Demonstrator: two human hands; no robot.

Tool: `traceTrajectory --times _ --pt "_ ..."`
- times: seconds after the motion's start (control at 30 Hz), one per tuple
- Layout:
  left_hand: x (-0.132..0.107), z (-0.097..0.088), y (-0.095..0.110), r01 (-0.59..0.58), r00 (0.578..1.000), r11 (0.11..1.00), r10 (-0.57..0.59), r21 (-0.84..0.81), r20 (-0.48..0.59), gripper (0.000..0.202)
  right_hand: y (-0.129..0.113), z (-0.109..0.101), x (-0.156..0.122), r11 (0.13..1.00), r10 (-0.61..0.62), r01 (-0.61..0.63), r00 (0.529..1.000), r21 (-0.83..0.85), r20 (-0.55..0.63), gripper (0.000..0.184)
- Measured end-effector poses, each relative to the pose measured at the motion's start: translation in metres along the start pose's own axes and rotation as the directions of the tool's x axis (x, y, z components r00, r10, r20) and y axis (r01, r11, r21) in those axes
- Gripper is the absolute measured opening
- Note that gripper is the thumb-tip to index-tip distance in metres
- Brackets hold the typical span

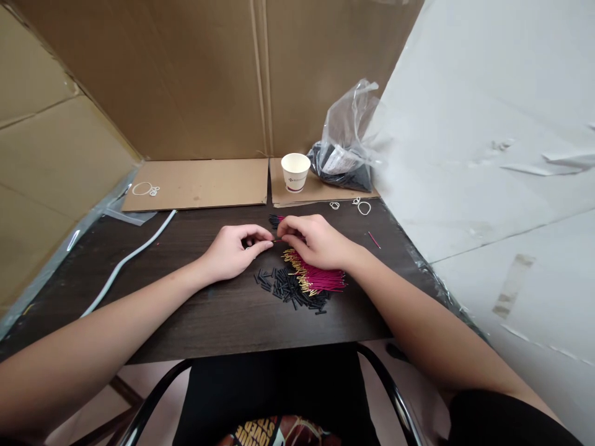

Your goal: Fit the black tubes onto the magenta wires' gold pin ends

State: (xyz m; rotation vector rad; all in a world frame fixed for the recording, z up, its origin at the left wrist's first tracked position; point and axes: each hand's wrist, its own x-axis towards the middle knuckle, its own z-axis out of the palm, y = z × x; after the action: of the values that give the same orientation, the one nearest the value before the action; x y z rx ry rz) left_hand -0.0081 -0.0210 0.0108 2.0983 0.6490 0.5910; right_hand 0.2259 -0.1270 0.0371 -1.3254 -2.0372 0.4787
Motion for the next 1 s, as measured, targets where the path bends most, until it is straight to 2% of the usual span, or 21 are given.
traceTrajectory --times 0.3,0.83,1.0 --pt "-0.0006 -0.0005 0.0003 -0.003 1.000 1.000 0.003 0.009 0.006 0.015 0.0023 0.0022 0.0005 0.999 -0.034 0.034 0.999 -0.014 -0.023 0.012" --pt "-0.0014 -0.0008 0.0030 -0.026 1.000 0.999 0.026 0.028 0.001 0.013 0.0003 0.0040 0.0006 1.000 0.019 -0.019 1.000 -0.006 -0.018 0.011" --pt "-0.0015 0.0001 0.0020 -0.017 1.000 1.000 0.017 0.023 0.002 0.014 0.0002 0.0041 0.0003 1.000 -0.001 0.001 1.000 0.002 -0.025 0.011"
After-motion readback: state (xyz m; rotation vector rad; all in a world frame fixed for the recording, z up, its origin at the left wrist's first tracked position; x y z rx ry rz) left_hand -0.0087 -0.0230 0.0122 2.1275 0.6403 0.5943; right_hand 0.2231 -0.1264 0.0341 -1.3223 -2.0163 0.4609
